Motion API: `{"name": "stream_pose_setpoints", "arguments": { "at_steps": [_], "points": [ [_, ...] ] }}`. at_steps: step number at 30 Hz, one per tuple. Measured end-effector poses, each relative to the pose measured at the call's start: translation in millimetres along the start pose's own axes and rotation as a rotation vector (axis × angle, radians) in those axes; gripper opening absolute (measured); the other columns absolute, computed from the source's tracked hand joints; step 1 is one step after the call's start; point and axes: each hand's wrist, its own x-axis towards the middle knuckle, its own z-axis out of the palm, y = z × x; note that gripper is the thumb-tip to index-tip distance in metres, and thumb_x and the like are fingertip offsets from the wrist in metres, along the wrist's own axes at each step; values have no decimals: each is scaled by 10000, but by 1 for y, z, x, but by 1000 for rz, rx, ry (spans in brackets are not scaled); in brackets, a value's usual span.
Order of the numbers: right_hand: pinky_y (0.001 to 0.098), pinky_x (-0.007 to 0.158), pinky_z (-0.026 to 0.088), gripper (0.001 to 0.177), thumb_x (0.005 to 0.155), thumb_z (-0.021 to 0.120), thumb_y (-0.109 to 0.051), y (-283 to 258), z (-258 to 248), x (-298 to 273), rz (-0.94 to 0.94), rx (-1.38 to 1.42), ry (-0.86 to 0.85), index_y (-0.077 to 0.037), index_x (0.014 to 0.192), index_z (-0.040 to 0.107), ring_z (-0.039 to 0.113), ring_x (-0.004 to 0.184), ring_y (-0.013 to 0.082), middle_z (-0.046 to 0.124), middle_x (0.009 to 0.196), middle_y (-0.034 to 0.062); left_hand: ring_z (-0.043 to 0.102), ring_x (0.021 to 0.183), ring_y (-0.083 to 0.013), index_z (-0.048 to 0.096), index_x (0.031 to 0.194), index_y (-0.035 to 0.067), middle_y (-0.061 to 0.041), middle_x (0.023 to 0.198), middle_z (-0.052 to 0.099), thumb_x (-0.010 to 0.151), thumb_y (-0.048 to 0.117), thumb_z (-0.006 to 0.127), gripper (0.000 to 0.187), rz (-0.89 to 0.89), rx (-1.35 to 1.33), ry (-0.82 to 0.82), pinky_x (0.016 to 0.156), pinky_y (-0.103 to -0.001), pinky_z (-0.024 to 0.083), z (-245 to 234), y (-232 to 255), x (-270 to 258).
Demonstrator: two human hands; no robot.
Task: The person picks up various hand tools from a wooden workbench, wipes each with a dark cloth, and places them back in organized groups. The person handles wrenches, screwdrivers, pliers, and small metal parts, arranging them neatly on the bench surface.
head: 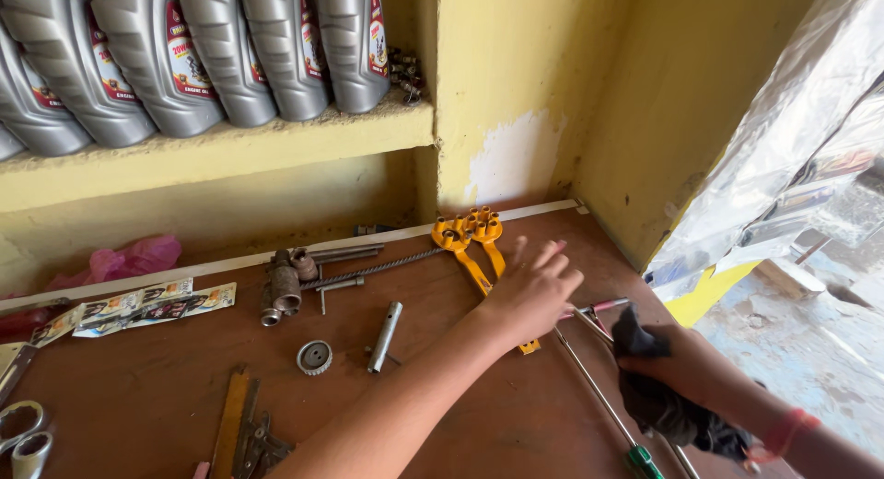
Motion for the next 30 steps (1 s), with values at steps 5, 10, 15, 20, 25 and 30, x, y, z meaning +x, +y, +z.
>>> {"name": "stream_pose_setpoints", "arguments": {
  "at_steps": [5, 10, 15, 20, 25, 30],
  "points": [
    [368, 757, 605, 354, 780, 850, -343, 34, 11, -8, 171, -19, -13, -23, 923, 799, 774, 718, 215, 787, 815, 120, 366, 1390, -468, 458, 1416, 16, -292, 1406, 460, 914, 225, 689, 591, -167, -72, 63, 1098, -687, 252, 29, -8, -29],
    [385, 769, 600, 375, 788, 853, -349, 50, 13, -18, 303, 13, -22, -5, 930, 808, 778, 748, 235, 792, 839, 137, 531, 1227, -407, 430, 1429, 6, -242, 1334, 520, 948, 150, 637, 544, -365, -263, -116, 1018, -605, 396, 72, -2, -42],
    [383, 752, 607, 354, 791, 849, -321, 59, 16, -21, 353, 72, -12, -23, 979, 814, 787, 753, 235, 794, 856, 126, 568, 1171, -397, 480, 1365, -62, -252, 1241, 579, 902, 11, 590, 481, -346, -325, -58, 1000, -504, 455, 104, 1, -37],
    [399, 718, 614, 338, 811, 826, -284, 58, 22, -22, 449, 240, -40, -1, 995, 813, 779, 743, 256, 810, 852, 152, 561, 1171, -419, 494, 1319, -94, -283, 1214, 577, 795, -104, 550, 527, -372, -372, -56, 1034, -468, 459, 113, -1, -27],
    [393, 732, 602, 375, 804, 845, -300, 57, 24, -22, 428, 193, -63, 18, 997, 806, 778, 762, 236, 797, 868, 144, 557, 1194, -417, 544, 1263, -73, -266, 1224, 594, 793, -104, 539, 472, -421, -425, -21, 1032, -474, 456, 111, -3, -24],
    [380, 802, 602, 441, 767, 831, -439, 45, 20, -22, 306, -108, -134, -67, 1004, 823, 786, 824, 245, 830, 872, 129, 558, 1206, -424, 521, 1317, -70, -283, 1264, 588, 786, -99, 544, 533, -427, -447, 5, 1041, -472, 449, 110, -6, -25]
  ]
}}
